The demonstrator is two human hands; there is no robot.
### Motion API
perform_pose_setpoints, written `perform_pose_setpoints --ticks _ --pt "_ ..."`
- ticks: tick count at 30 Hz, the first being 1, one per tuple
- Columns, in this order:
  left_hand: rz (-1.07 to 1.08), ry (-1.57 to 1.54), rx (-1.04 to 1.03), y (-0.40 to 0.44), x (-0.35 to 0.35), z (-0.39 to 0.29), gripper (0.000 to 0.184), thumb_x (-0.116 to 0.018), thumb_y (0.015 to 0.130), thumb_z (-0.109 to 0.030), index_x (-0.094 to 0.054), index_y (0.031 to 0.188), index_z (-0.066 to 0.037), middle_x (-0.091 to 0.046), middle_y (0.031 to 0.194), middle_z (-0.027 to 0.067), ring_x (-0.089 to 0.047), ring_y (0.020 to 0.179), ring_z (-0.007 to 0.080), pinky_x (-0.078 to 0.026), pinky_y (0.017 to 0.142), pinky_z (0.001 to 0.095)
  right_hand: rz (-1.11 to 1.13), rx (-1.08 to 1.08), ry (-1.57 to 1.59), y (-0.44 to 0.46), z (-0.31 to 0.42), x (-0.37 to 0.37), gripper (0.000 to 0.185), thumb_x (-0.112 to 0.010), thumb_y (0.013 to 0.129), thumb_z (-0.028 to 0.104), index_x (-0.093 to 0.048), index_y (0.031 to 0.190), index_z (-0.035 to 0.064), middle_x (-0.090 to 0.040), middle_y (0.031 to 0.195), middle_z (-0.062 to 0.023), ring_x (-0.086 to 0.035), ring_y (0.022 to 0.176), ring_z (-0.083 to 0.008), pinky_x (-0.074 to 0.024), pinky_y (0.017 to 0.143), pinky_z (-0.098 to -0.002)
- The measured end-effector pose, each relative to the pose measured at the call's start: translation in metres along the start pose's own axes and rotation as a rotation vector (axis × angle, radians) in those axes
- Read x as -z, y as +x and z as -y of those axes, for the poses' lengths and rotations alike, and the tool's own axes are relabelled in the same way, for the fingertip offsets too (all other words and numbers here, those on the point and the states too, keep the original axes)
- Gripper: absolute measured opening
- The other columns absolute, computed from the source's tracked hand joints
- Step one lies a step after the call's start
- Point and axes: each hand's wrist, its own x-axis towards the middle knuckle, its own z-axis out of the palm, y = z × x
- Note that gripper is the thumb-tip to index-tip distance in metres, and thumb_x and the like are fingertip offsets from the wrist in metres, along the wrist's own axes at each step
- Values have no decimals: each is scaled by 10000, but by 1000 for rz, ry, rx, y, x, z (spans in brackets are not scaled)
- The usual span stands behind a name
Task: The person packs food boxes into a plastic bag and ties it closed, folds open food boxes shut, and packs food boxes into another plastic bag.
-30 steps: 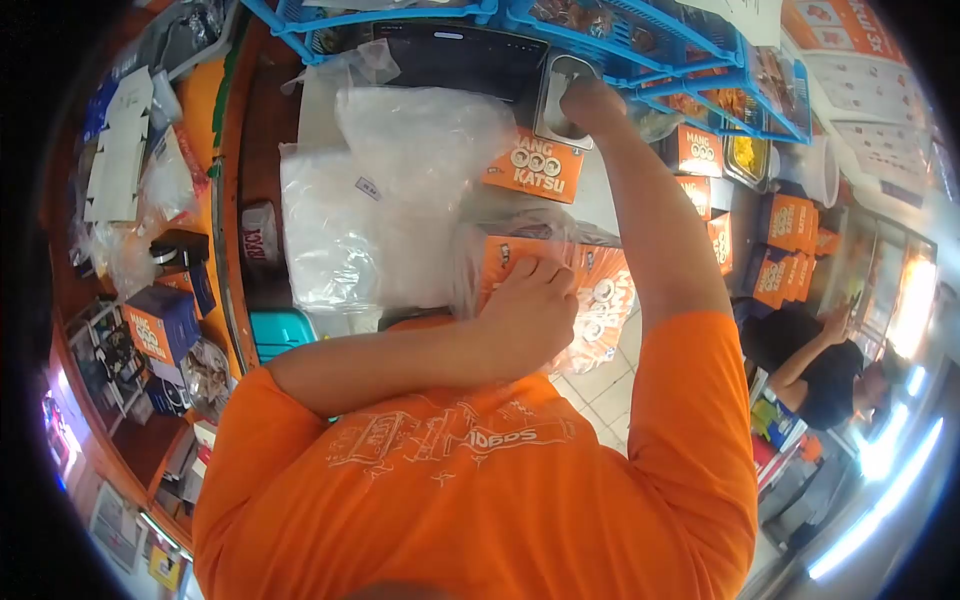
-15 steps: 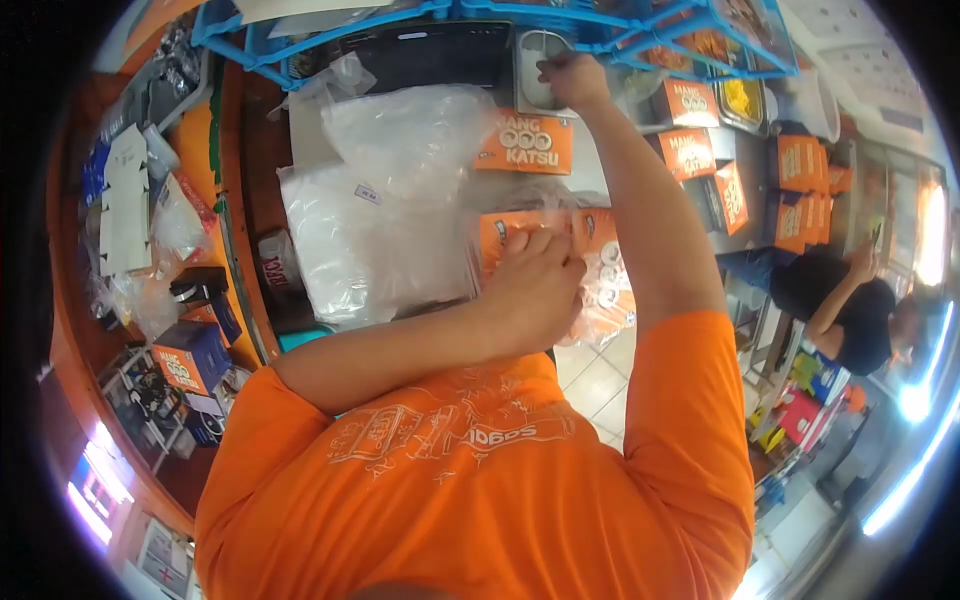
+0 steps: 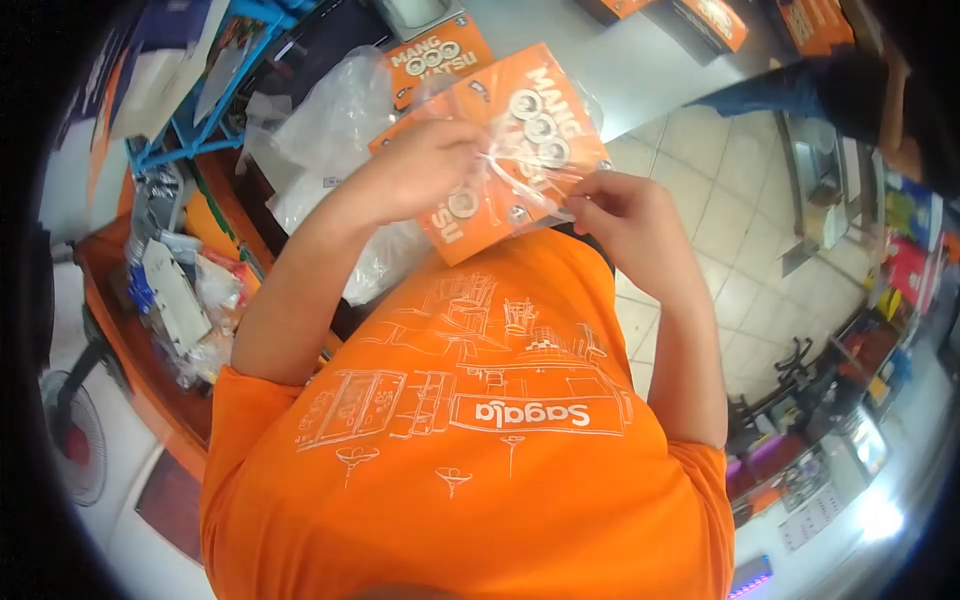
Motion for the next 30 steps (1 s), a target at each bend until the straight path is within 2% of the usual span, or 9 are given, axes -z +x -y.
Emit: perform_pose_setpoints --ticks 2,4,10,14,21,23,25,28,30 --pt "100 -150 104 0 9 -7 259 -496 930 -163 -638 963 51 -647 855 66 -592 809 143 -467 745 286 -48 77 -85 3 -1 -7 169 -611 828 108 -676 899 -31 -680 762 -85 -600 642 -155 -486 625 -271" --pt "98 -104 104 -1 10 -6 264 -468 926 -154 -638 998 35 -657 857 101 -619 807 167 -476 728 305 -85 165 -200 11 4 -12 194 -613 814 143 -693 910 -6 -669 756 -184 -639 655 -271 -513 658 -325" --pt "-47 -22 120 -7 2 -10 280 -449 921 -150 -643 1019 26 -669 826 124 -646 777 181 -484 705 315 -59 144 -244 30 -1 -20 236 -601 811 178 -705 892 -17 -681 796 -210 -674 737 -341 -535 715 -380" --pt "-91 -73 118 -7 -1 -6 288 -461 914 -153 -657 1007 37 -682 811 134 -656 772 197 -489 709 323 -39 118 -292 32 -3 -21 240 -605 812 181 -704 888 -25 -680 791 -213 -670 715 -334 -532 702 -370" --pt "-29 3 90 -7 9 -12 293 -474 905 -128 -654 1057 46 -672 805 112 -632 752 174 -489 704 314 -10 109 -24 40 -5 -49 261 -608 838 190 -704 915 -40 -660 694 -154 -635 622 -208 -508 632 -316" --pt "-28 165 -42 -3 10 -4 258 -485 901 -99 -649 1037 45 -670 807 144 -644 738 210 -494 694 339 -36 112 26 39 -5 -53 262 -608 847 190 -706 924 -41 -659 681 -139 -624 605 -185 -504 615 -305" --pt "-36 212 -58 -3 9 -4 223 -502 895 -90 -645 1000 46 -671 813 157 -649 742 242 -496 699 354 -40 84 30 36 -1 -53 234 -646 881 177 -703 960 -36 -658 707 -64 -567 612 -71 -470 561 -251" --pt "-82 280 -87 -6 7 -8 156 -541 880 -73 -634 929 41 -670 837 177 -651 771 298 -500 712 382 -89 88 2 35 4 -54 250 -631 860 192 -711 950 -27 -679 686 -117 -634 549 -164 -507 563 -291" --pt "-117 297 -107 -7 3 -10 124 -563 870 -67 -628 895 36 -668 854 184 -648 796 323 -502 720 395 -121 118 -1 34 6 -56 241 -637 859 184 -709 952 -26 -679 685 -118 -641 554 -157 -510 559 -288"
